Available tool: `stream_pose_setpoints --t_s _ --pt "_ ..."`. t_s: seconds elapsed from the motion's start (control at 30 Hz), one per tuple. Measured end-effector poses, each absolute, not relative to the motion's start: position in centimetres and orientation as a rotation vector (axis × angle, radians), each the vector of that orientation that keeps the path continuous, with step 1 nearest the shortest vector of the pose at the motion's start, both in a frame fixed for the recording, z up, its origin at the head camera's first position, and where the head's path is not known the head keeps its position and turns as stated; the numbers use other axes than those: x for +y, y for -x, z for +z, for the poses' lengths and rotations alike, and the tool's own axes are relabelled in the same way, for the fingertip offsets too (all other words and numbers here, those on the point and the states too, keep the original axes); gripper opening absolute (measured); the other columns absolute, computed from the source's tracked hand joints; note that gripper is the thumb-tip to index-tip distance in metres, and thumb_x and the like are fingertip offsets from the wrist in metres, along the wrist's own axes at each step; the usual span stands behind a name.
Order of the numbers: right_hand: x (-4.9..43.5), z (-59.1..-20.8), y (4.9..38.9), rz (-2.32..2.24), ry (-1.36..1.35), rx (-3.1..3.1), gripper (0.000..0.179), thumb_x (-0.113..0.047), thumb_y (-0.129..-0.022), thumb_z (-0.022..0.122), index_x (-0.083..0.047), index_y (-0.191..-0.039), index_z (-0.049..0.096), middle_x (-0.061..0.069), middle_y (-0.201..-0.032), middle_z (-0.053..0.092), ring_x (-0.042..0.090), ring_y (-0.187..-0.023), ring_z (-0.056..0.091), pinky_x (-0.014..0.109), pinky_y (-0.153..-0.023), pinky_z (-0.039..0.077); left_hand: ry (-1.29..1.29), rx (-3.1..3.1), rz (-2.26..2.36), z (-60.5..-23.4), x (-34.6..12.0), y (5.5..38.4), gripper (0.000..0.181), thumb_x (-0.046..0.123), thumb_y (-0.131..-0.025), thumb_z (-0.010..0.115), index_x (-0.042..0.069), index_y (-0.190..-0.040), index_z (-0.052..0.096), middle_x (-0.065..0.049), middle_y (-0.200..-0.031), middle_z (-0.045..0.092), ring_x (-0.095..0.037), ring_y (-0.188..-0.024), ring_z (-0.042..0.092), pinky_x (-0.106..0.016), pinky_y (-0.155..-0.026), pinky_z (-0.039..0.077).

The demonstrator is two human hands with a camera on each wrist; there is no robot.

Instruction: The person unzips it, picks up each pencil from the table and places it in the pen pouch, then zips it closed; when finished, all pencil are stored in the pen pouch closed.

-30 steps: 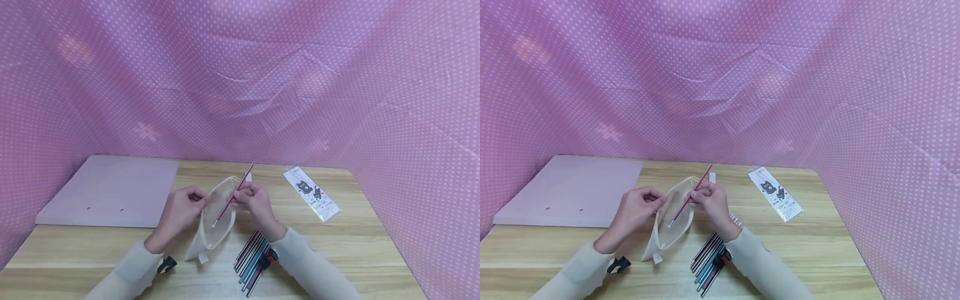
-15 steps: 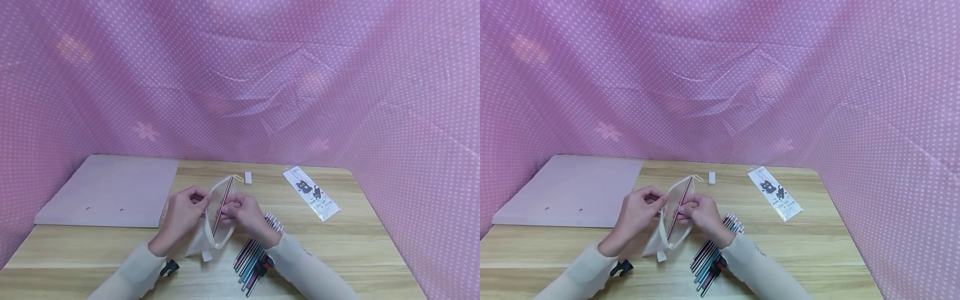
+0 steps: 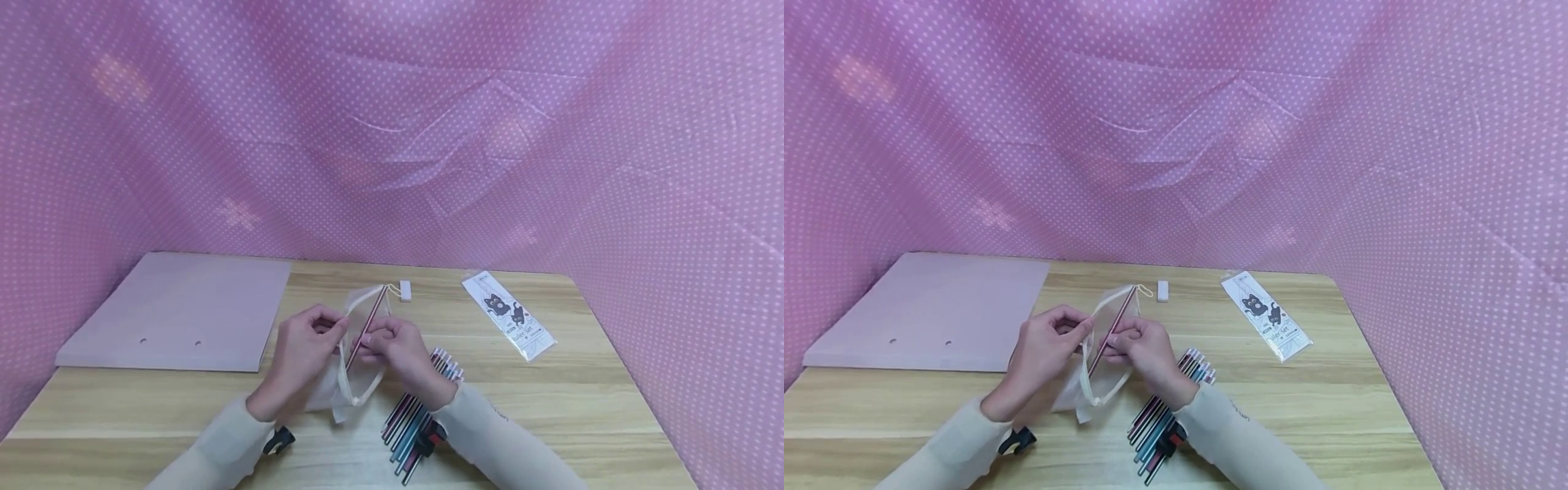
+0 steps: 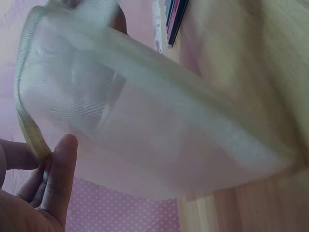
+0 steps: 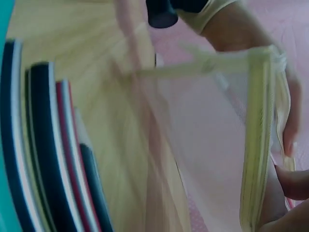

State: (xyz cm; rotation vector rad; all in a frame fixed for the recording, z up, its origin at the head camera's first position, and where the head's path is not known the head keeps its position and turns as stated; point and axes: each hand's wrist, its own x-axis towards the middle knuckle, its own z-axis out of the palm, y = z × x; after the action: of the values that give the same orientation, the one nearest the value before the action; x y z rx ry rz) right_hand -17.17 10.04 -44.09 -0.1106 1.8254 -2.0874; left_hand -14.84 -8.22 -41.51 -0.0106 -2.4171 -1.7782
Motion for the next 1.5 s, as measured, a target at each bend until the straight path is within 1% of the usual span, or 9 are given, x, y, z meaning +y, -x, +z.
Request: stream_pose_setpoints --t_s 0.13,0.27,0.43,0.53,0.77,0.9,1.2,1.3,1.5 --pt "10.2 -44.1 17.4 -2.028 0.135 1.908 0.014 0.001 -0.095 0.063 0.008 -0.106 0.061 0.02 -0.093 0.078 0.014 -0.072 0.075 0.033 -0.073 0.065 0.011 -2.402 -1.764 -41.6 -8.2 14.8 0.007 0.015 -0.092 0.073 0.008 -0.092 0.073 -0.011 -0.086 0.076 -0.013 -0.068 0.072 -0.027 -0.059 0.062" --pt "10.4 -44.0 17.6 -2.078 0.105 1.917 0.012 0.003 -0.094 0.064 0.008 -0.103 0.06 0.016 -0.089 0.078 0.014 -0.074 0.076 0.034 -0.074 0.065 -0.001 -2.365 -1.753 -41.5 -8.2 14.8 0.007 0.014 -0.091 0.074 0.007 -0.091 0.073 -0.013 -0.085 0.076 -0.013 -0.067 0.072 -0.029 -0.059 0.062" --pt "10.3 -43.9 17.4 -2.096 0.133 1.854 0.01 0.004 -0.094 0.06 0.008 -0.103 0.059 0.02 -0.094 0.078 0.014 -0.077 0.076 0.034 -0.076 0.064 -0.001 -2.359 -1.793 -41.5 -8.1 14.7 0.007 0.012 -0.091 0.074 0.005 -0.092 0.072 -0.015 -0.087 0.076 -0.014 -0.069 0.072 -0.028 -0.06 0.062" --pt "10.2 -44.1 17.3 -2.033 0.166 1.854 0.009 0.002 -0.094 0.06 0.008 -0.101 0.061 0.023 -0.095 0.077 0.013 -0.074 0.076 0.032 -0.073 0.064 0.011 -2.364 -1.766 -41.6 -8.0 14.7 0.007 0.013 -0.091 0.075 0.006 -0.091 0.072 -0.013 -0.086 0.076 -0.013 -0.07 0.072 -0.025 -0.062 0.062" --pt "10.0 -44.2 17.3 -1.875 0.169 1.984 0.015 -0.008 -0.095 0.067 0.007 -0.098 0.069 0.022 -0.084 0.077 0.016 -0.067 0.075 0.03 -0.063 0.063 0.032 -2.351 -1.693 -41.6 -7.9 14.5 0.007 0.014 -0.091 0.076 0.009 -0.088 0.073 -0.01 -0.083 0.077 -0.01 -0.07 0.073 -0.022 -0.062 0.06" --pt "10.3 -44.0 17.6 -1.858 0.163 2.09 0.02 -0.012 -0.096 0.068 0.007 -0.1 0.072 0.02 -0.084 0.078 0.017 -0.068 0.076 0.032 -0.064 0.064 0.045 -2.352 -1.746 -41.6 -8.0 14.5 0.006 0.013 -0.091 0.075 0.007 -0.09 0.073 -0.013 -0.086 0.077 -0.013 -0.07 0.073 -0.025 -0.061 0.061" --pt "11.3 -42.6 18.1 -2.007 0.176 2.045 0.026 -0.006 -0.098 0.063 0.017 -0.109 0.065 0.021 -0.088 0.077 0.016 -0.073 0.077 0.038 -0.075 0.065 0.018 -2.374 -1.747 -41.6 -8.0 14.7 0.007 0.013 -0.091 0.074 0.006 -0.09 0.073 -0.015 -0.085 0.077 -0.012 -0.064 0.071 -0.038 -0.061 0.063" --pt "11.8 -42.5 18.5 -2.049 0.174 2.026 0.028 -0.007 -0.099 0.063 0.018 -0.112 0.062 0.017 -0.087 0.078 0.015 -0.074 0.077 0.038 -0.075 0.065 0.006 -2.387 -1.736 -41.6 -8.1 14.8 0.008 0.015 -0.091 0.074 0.007 -0.09 0.074 -0.014 -0.085 0.077 -0.012 -0.063 0.071 -0.037 -0.059 0.063" --pt "13.4 -42.7 19.2 -2.244 0.059 1.881 0.028 -0.006 -0.099 0.062 0.017 -0.114 0.06 0.004 -0.08 0.077 0.015 -0.074 0.077 0.031 -0.074 0.064 -0.011 -2.408 -1.703 -41.6 -8.2 14.9 0.007 0.015 -0.091 0.075 0.008 -0.089 0.074 -0.011 -0.082 0.076 -0.012 -0.06 0.069 -0.028 -0.054 0.06"
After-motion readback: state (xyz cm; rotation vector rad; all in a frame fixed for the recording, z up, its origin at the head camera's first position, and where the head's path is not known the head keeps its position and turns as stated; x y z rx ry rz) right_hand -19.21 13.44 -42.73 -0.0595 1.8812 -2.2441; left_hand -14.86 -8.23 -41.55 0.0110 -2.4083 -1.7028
